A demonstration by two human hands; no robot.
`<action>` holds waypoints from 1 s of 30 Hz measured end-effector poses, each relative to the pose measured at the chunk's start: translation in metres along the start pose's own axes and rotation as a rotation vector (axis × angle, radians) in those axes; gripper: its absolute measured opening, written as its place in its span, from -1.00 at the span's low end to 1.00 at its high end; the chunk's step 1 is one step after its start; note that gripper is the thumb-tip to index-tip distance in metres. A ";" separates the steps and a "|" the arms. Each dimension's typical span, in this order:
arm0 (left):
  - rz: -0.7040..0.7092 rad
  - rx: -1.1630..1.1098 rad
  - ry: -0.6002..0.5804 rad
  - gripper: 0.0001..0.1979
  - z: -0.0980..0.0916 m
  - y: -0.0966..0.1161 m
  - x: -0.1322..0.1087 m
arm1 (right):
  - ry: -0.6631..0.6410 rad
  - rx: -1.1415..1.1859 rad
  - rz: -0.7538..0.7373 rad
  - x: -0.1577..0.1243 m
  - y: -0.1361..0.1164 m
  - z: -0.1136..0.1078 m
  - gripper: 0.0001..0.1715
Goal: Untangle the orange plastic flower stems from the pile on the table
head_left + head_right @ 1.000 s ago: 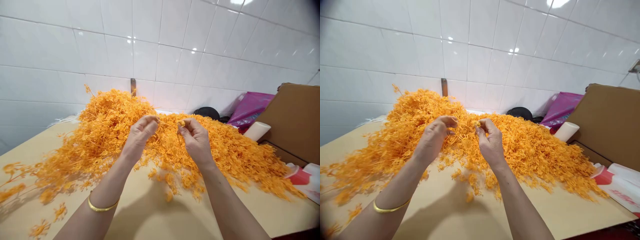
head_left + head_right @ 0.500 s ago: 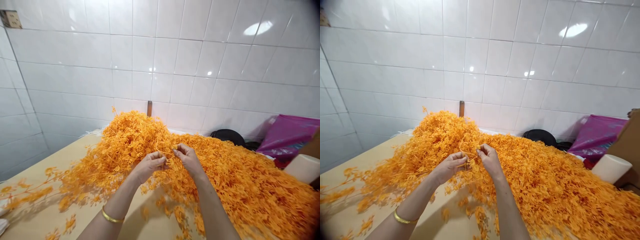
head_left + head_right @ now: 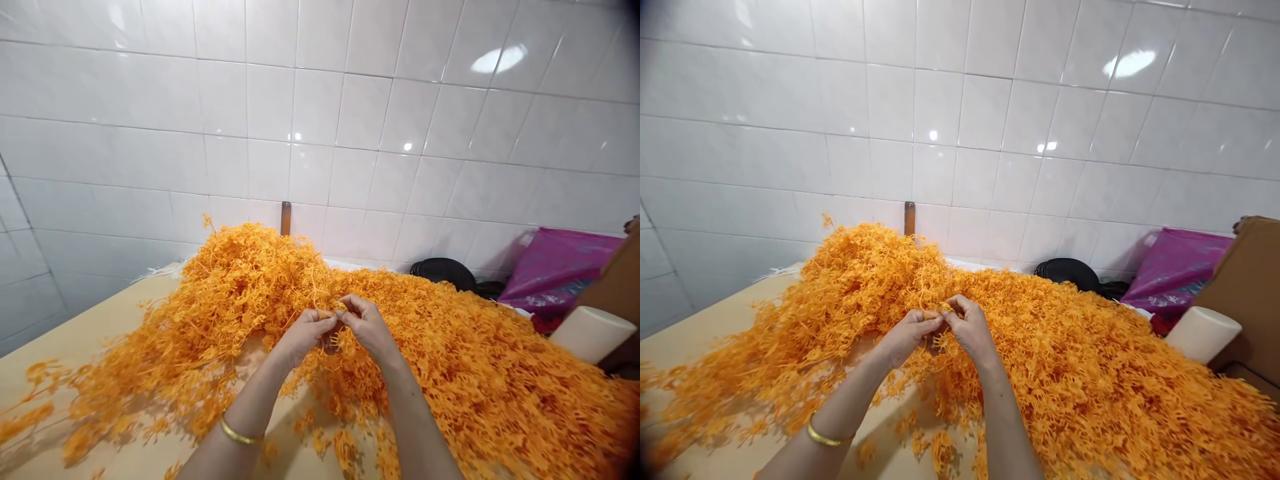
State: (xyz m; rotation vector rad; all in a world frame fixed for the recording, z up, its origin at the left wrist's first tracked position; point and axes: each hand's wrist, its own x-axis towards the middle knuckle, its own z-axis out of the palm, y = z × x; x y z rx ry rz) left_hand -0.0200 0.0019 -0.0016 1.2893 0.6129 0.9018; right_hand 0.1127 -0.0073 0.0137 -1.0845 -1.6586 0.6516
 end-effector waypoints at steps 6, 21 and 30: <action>0.058 -0.085 0.094 -0.74 -0.001 0.000 0.001 | 0.110 -0.019 -0.037 0.000 -0.003 0.000 -0.75; -0.013 -0.086 0.294 -0.71 -0.007 -0.003 0.007 | -0.007 0.215 0.144 -0.002 0.001 -0.001 -0.72; 0.034 0.088 0.233 -0.82 0.001 -0.006 0.008 | 0.026 0.122 0.122 0.002 0.014 0.006 -0.69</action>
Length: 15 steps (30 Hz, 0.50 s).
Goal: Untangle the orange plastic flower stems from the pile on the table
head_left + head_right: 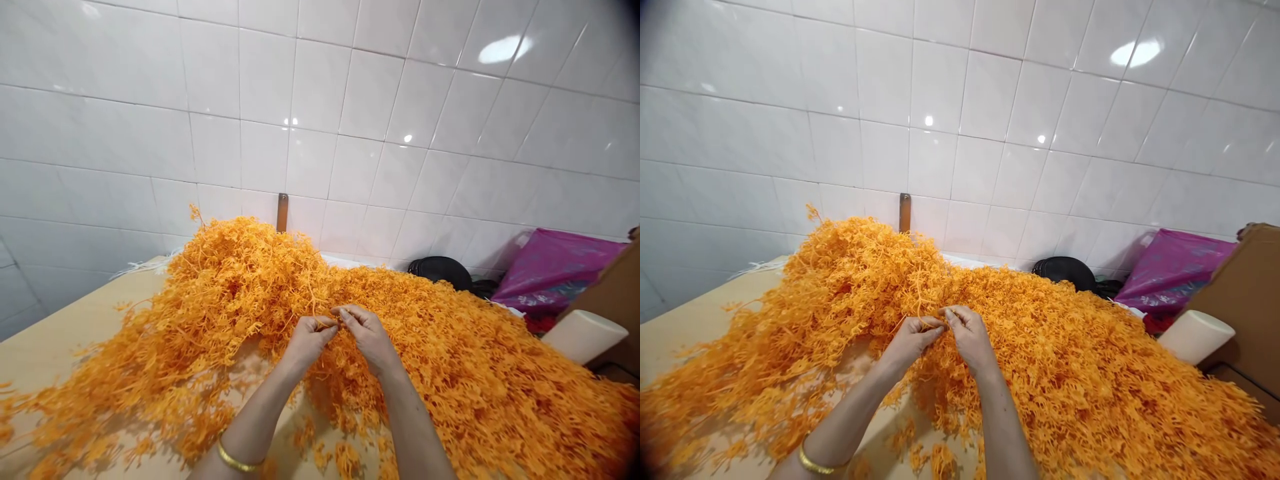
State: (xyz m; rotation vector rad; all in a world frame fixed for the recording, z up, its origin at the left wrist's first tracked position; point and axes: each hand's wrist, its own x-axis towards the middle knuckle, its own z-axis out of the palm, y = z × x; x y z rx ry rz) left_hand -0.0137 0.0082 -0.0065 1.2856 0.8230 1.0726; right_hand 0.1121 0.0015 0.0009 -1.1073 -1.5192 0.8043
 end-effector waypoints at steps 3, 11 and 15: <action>-0.054 -0.042 -0.045 -0.81 0.000 0.003 -0.002 | -0.008 0.045 0.027 0.000 0.001 0.002 -0.70; -0.143 -0.086 0.009 -0.83 0.004 0.003 -0.003 | 0.022 0.202 0.146 -0.001 -0.001 0.008 -0.66; -0.102 -0.097 0.052 -0.88 0.003 0.002 -0.001 | -0.034 0.189 0.112 -0.002 -0.007 0.006 -0.69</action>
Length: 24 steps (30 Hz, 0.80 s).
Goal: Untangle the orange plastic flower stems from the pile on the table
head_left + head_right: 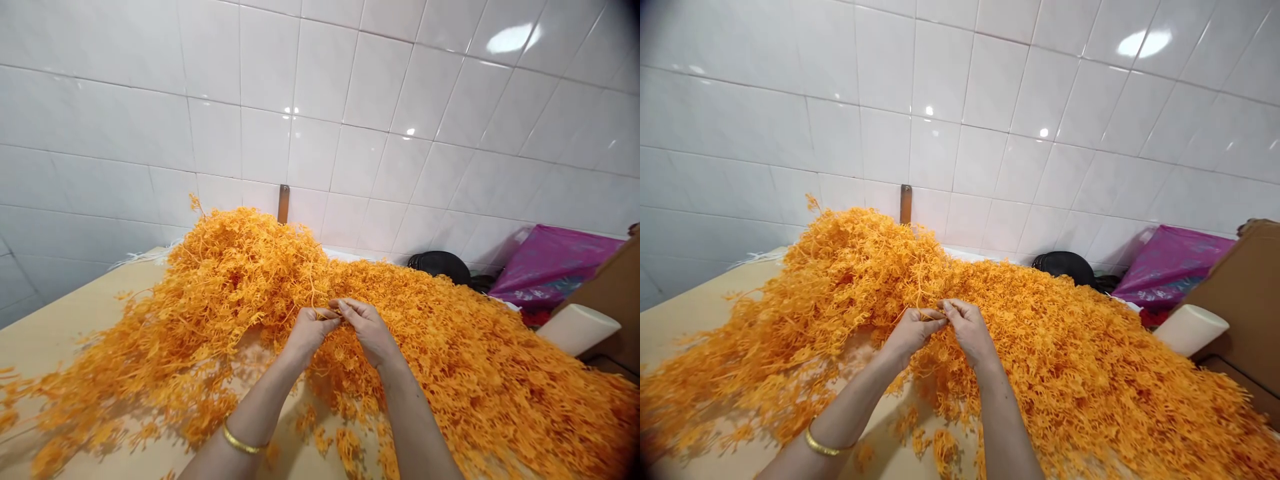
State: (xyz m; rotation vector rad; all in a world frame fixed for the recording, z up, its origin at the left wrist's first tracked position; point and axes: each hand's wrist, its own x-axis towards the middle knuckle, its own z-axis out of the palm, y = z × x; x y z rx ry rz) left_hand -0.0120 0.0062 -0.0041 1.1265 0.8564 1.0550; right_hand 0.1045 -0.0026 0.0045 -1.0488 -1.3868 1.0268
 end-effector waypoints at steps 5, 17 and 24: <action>0.049 -0.034 -0.018 -0.81 -0.002 0.002 0.000 | -0.028 -0.051 -0.081 -0.002 0.001 0.006 -0.77; -0.011 0.033 -0.192 -0.79 0.001 -0.007 -0.004 | 0.607 0.342 0.011 0.002 -0.012 -0.042 -0.79; 0.091 0.024 -0.162 -0.80 -0.012 -0.007 0.005 | 0.092 -0.234 0.056 -0.004 -0.012 -0.020 -0.66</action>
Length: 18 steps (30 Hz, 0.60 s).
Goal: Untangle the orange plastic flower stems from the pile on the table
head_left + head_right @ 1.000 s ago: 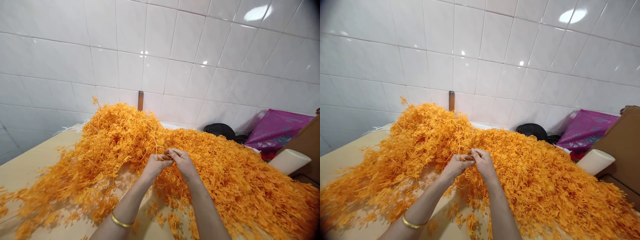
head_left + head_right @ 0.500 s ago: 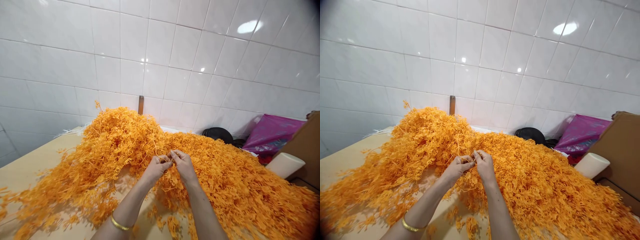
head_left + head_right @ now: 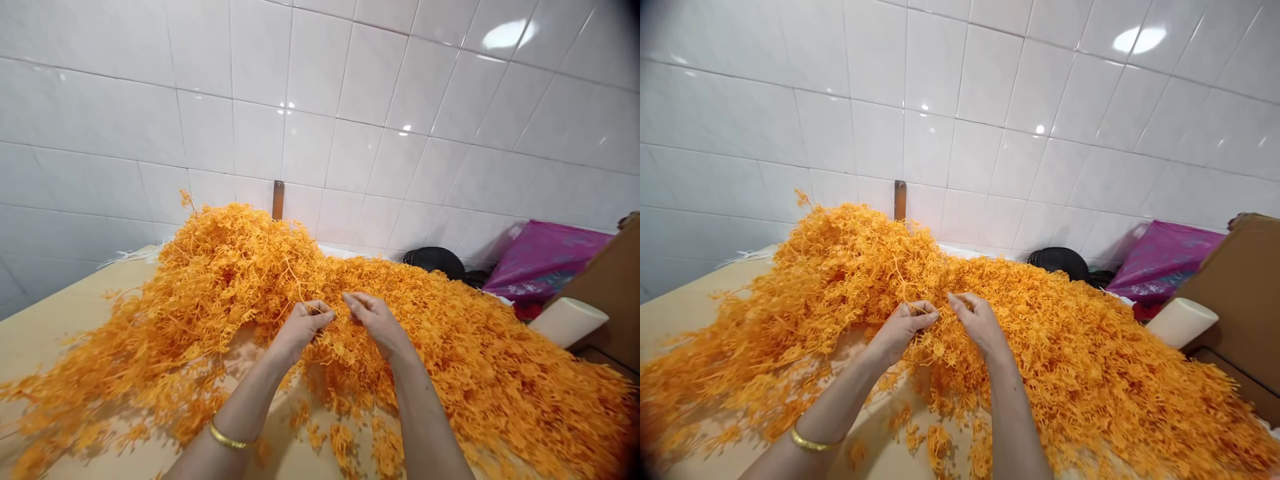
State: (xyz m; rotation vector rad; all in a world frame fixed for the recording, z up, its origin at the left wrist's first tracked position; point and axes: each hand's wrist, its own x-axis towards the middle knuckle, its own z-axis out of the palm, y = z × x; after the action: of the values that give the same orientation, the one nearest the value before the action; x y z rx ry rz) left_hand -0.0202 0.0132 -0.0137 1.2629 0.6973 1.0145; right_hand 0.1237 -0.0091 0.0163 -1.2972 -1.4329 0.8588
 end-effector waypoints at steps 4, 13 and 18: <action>-0.010 -0.012 0.064 -0.81 0.001 0.000 0.001 | -0.234 -0.169 -0.117 0.001 0.003 0.003 -0.68; -0.078 -0.089 0.160 -0.74 0.006 0.004 -0.001 | 0.182 -0.287 -0.150 0.008 0.017 0.002 -0.55; -0.094 -0.189 0.060 -0.71 -0.001 0.007 -0.001 | 0.093 -0.040 -0.038 0.005 0.012 0.001 -0.55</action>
State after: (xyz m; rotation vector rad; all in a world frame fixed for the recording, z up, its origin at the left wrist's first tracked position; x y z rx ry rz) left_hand -0.0227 0.0130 -0.0071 1.0305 0.6831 1.0194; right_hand 0.1260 -0.0019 0.0061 -1.3183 -1.4030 0.7389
